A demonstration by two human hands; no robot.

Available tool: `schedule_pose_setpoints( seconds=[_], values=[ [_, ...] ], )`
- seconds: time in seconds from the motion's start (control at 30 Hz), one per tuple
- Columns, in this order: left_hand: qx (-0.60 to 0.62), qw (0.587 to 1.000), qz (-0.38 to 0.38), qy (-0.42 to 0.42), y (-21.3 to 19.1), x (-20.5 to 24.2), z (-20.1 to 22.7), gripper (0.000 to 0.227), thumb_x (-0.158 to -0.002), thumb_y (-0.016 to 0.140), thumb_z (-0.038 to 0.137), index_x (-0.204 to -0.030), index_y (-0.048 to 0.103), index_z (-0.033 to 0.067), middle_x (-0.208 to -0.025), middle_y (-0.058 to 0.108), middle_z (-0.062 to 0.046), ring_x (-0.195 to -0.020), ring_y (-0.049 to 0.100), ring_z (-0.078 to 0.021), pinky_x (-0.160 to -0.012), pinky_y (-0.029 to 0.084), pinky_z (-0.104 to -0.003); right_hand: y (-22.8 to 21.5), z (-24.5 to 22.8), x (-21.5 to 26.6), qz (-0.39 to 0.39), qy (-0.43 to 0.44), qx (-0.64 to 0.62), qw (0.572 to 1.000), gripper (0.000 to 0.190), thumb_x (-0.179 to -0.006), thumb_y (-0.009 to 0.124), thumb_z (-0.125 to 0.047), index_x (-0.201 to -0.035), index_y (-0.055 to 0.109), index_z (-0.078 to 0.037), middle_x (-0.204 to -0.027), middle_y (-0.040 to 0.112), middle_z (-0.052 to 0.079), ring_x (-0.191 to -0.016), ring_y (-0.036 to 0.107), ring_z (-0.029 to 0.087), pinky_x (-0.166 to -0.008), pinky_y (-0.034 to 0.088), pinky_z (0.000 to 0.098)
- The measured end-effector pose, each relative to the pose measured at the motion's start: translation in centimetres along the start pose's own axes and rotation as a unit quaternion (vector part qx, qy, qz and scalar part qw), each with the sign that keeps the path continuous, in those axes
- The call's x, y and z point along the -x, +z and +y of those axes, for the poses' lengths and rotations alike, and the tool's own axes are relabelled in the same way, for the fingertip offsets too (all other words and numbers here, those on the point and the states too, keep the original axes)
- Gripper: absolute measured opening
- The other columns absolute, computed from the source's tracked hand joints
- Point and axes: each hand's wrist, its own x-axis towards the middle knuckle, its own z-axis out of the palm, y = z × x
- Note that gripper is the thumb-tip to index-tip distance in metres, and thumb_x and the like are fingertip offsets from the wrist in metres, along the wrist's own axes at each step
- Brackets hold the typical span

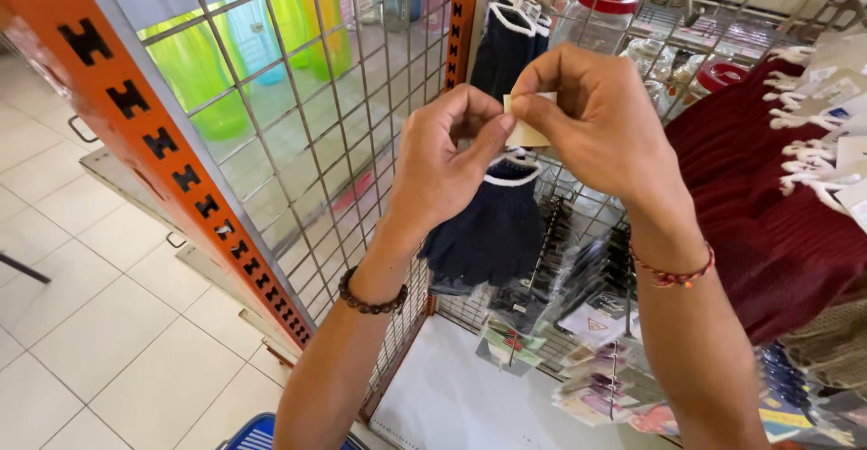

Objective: Removing red and black gloves from a shopping basket and hanging them back on display hooks.

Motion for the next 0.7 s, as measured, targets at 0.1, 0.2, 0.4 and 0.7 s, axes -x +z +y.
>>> schedule_pose_setpoints(
  seconds=[0.1,0.2,0.4,0.7],
  values=[
    [-0.041,0.999,0.002,-0.014,-0.3,-0.1,0.9,0.019,-0.100,0.072,0.015,-0.090,0.065,0.0009,-0.071,0.067,0.001,-0.064,0.057,-0.0020,-0.056,0.046,-0.023,-0.5,0.6,0.4,-0.028,0.012,-0.065,0.997,0.009,-0.101,0.070,-0.002,-0.109,0.071,0.000,-0.085,0.065,-0.004,-0.072,0.053,-0.001,-0.057,0.041,0.0185],
    [-0.088,0.996,0.004,0.009,-0.5,-0.1,1.8,0.020,-0.100,0.072,0.015,-0.089,0.065,0.0018,-0.068,0.065,0.000,-0.062,0.056,-0.0033,-0.054,0.044,-0.025,-0.6,0.8,0.8,-0.029,-0.003,-0.126,0.992,0.018,-0.098,0.070,-0.002,-0.115,0.068,0.002,-0.093,0.068,-0.004,-0.081,0.061,-0.001,-0.067,0.050,0.0171],
    [-0.184,0.978,0.012,0.102,-0.7,-0.8,3.3,0.017,-0.103,0.071,0.015,-0.096,0.064,0.0015,-0.078,0.063,-0.005,-0.065,0.055,-0.0118,-0.061,0.045,-0.029,-1.0,0.7,0.9,-0.045,0.032,-0.105,0.993,0.017,-0.094,0.073,-0.002,-0.111,0.072,0.001,-0.083,0.069,-0.002,-0.068,0.057,-0.001,-0.056,0.045,0.0178],
    [-0.228,0.966,0.003,0.126,-1.1,-1.2,2.9,0.016,-0.102,0.072,0.018,-0.099,0.067,0.0040,-0.086,0.065,-0.006,-0.074,0.061,-0.0194,-0.066,0.047,-0.034,-0.7,1.0,0.7,-0.082,-0.036,-0.088,0.992,0.018,-0.097,0.073,-0.002,-0.115,0.075,-0.002,-0.079,0.056,-0.006,-0.067,0.039,0.001,-0.055,0.033,0.0232]
  ],
)
